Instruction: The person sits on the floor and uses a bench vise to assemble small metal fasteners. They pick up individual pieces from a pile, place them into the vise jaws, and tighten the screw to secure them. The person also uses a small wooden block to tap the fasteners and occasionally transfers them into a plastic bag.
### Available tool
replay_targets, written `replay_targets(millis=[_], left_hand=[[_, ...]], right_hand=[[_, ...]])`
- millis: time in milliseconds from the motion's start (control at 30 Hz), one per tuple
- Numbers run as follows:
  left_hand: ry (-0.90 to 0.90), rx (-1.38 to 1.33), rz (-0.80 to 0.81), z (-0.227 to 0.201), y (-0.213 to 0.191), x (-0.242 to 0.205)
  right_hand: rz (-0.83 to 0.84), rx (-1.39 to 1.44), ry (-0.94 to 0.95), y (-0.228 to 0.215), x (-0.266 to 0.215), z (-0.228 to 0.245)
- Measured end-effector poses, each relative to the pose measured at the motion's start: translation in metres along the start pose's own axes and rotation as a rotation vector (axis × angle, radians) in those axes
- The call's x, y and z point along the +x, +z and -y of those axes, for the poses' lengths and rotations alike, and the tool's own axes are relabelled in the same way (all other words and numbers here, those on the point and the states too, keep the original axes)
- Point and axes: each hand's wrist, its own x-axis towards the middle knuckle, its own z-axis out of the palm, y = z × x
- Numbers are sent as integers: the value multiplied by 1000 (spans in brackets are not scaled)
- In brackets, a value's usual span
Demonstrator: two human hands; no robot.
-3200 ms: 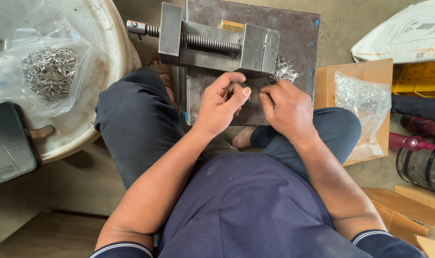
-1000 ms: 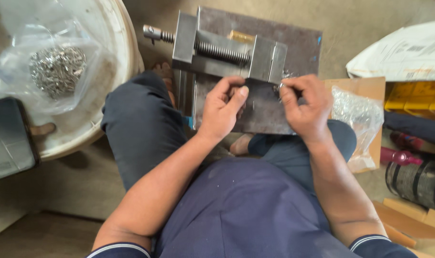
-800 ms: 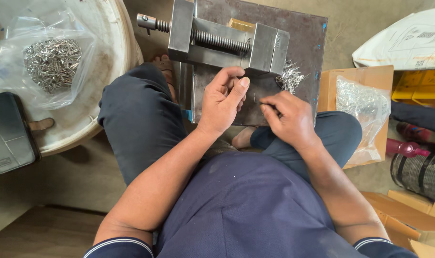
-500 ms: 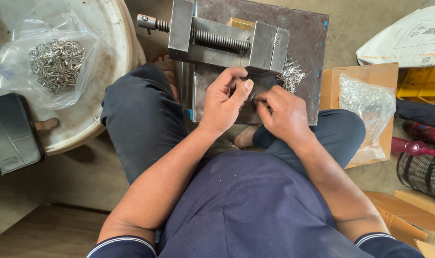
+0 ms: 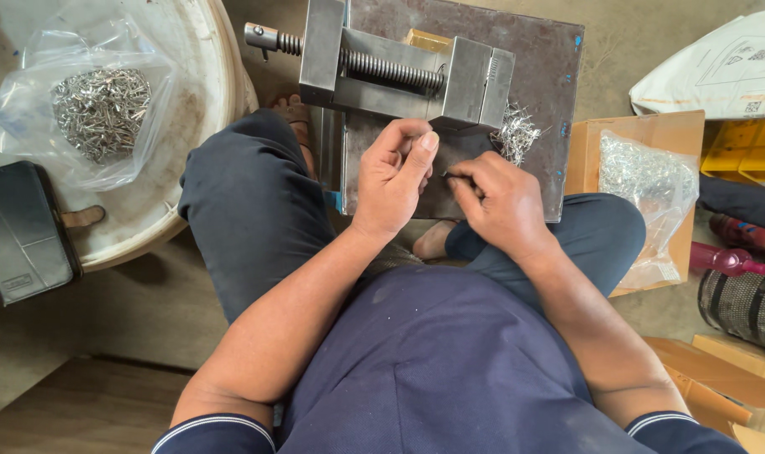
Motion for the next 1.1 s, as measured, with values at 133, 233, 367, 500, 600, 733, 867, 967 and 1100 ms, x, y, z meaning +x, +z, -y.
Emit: replay_targets(millis=[133, 233, 367, 500, 600, 733, 867, 967, 1100], left_hand=[[5, 2, 18, -2, 0, 0], [2, 9, 20, -1, -1, -1], [30, 54, 36, 2, -2, 0], [76, 128, 47, 1, 1, 1], [56, 316, 109, -6, 2, -2], [111, 562, 310, -13, 3, -2], [-80, 312, 416, -9, -1, -2], [-113, 228, 416, -5, -4, -2], [-186, 215, 410, -9, 1, 0]], right_hand=[[-45, -53, -49, 5, 2, 6], [-46, -66, -22, 6, 0, 7], [-46, -63, -6, 12, -2, 0], [-37, 100, 60, 15, -6, -11], [-13, 656, 313, 11, -17, -16], [-62, 1309, 447, 10, -23, -25], [-91, 1444, 477, 22, -21, -32], [-106, 1482, 489, 27, -24, -30], [-130, 1487, 420, 24, -25, -33]])
